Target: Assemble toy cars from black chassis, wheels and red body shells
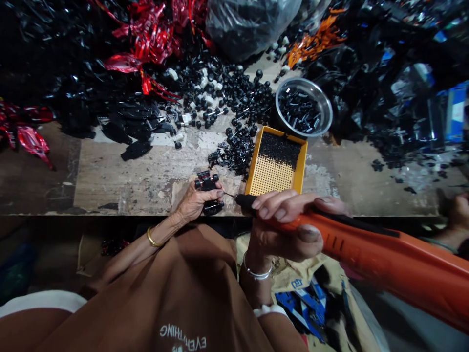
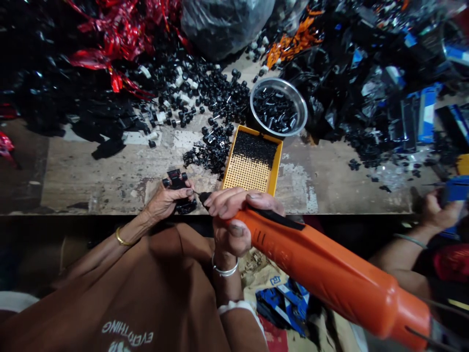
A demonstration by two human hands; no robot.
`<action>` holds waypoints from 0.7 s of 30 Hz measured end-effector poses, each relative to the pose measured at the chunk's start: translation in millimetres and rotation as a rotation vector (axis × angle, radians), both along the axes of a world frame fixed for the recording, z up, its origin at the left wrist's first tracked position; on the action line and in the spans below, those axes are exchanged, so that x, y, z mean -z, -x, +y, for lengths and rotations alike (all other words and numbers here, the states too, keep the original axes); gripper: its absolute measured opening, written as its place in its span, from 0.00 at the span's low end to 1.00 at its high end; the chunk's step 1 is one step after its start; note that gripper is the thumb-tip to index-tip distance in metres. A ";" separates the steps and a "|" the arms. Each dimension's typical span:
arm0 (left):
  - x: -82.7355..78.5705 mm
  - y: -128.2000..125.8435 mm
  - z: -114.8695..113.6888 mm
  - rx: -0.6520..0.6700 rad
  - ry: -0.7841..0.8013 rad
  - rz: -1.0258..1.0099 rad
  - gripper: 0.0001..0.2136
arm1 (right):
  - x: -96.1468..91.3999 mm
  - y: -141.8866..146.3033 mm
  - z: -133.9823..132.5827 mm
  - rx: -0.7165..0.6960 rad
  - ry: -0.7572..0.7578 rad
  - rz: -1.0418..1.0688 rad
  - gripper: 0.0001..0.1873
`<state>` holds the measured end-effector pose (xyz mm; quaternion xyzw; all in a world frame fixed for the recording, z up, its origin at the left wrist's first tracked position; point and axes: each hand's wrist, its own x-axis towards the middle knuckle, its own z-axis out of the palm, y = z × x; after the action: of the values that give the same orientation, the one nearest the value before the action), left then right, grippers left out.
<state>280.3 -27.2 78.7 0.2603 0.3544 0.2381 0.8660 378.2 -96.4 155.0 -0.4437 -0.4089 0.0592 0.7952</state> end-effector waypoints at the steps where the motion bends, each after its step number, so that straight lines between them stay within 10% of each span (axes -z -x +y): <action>1: -0.2 -0.8 0.6 -0.018 0.017 -0.006 0.14 | -1.1 -0.9 0.4 -0.004 -0.016 -0.005 0.04; 21: -1.5 -9.3 9.4 -0.124 0.207 0.014 0.14 | 17.0 15.2 5.0 -0.124 0.140 0.060 0.13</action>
<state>289.7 -17.8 80.2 0.1485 0.3985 0.2514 0.8694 363.0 -91.4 138.0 -0.4703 -0.4065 0.1498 0.7688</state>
